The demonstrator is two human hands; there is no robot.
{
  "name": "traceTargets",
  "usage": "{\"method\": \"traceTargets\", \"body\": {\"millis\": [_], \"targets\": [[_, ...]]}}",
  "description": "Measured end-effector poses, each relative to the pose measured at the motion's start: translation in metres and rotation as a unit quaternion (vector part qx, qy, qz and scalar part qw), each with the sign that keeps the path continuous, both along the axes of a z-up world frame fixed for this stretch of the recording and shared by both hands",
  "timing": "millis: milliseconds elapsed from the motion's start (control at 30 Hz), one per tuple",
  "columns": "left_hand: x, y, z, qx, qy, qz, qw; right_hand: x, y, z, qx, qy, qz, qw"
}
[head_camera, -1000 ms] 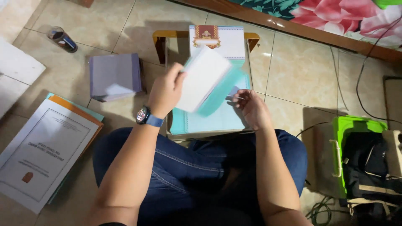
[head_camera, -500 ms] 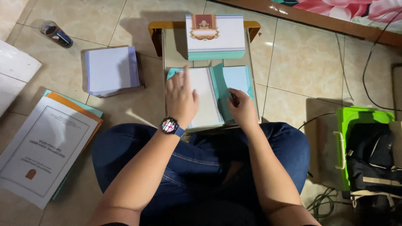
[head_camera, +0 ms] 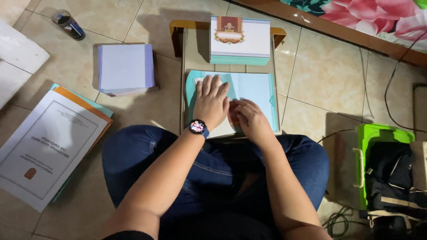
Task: Manually assembling invitations by folding paper inserts and placing them into decorative folders before stacking them in a box.
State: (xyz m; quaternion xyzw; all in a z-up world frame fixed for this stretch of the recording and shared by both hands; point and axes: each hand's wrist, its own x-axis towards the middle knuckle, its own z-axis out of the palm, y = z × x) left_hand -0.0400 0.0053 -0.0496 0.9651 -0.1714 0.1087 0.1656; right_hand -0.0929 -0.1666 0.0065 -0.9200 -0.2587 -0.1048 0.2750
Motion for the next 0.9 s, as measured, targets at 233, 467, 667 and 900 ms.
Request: {"method": "traceTargets", "body": {"millis": [233, 467, 667, 900], "targets": [[-0.002, -0.002, 0.014, 0.013, 0.091, 0.018, 0.996, 0.058, -0.010, -0.059, -0.171, -0.090, 0.018, 0.981], [0.001, -0.002, 0.003, 0.015, 0.062, 0.029, 0.998, 0.084, -0.011, -0.066, -0.218, -0.094, 0.038, 0.971], [0.000, -0.002, 0.016, 0.019, 0.087, 0.020, 0.996, 0.016, -0.032, -0.048, -0.257, -0.035, 0.035, 0.965], [-0.001, -0.003, 0.014, 0.037, 0.090, 0.016, 0.995, -0.009, -0.043, -0.045, -0.258, 0.003, 0.037, 0.965]]}}
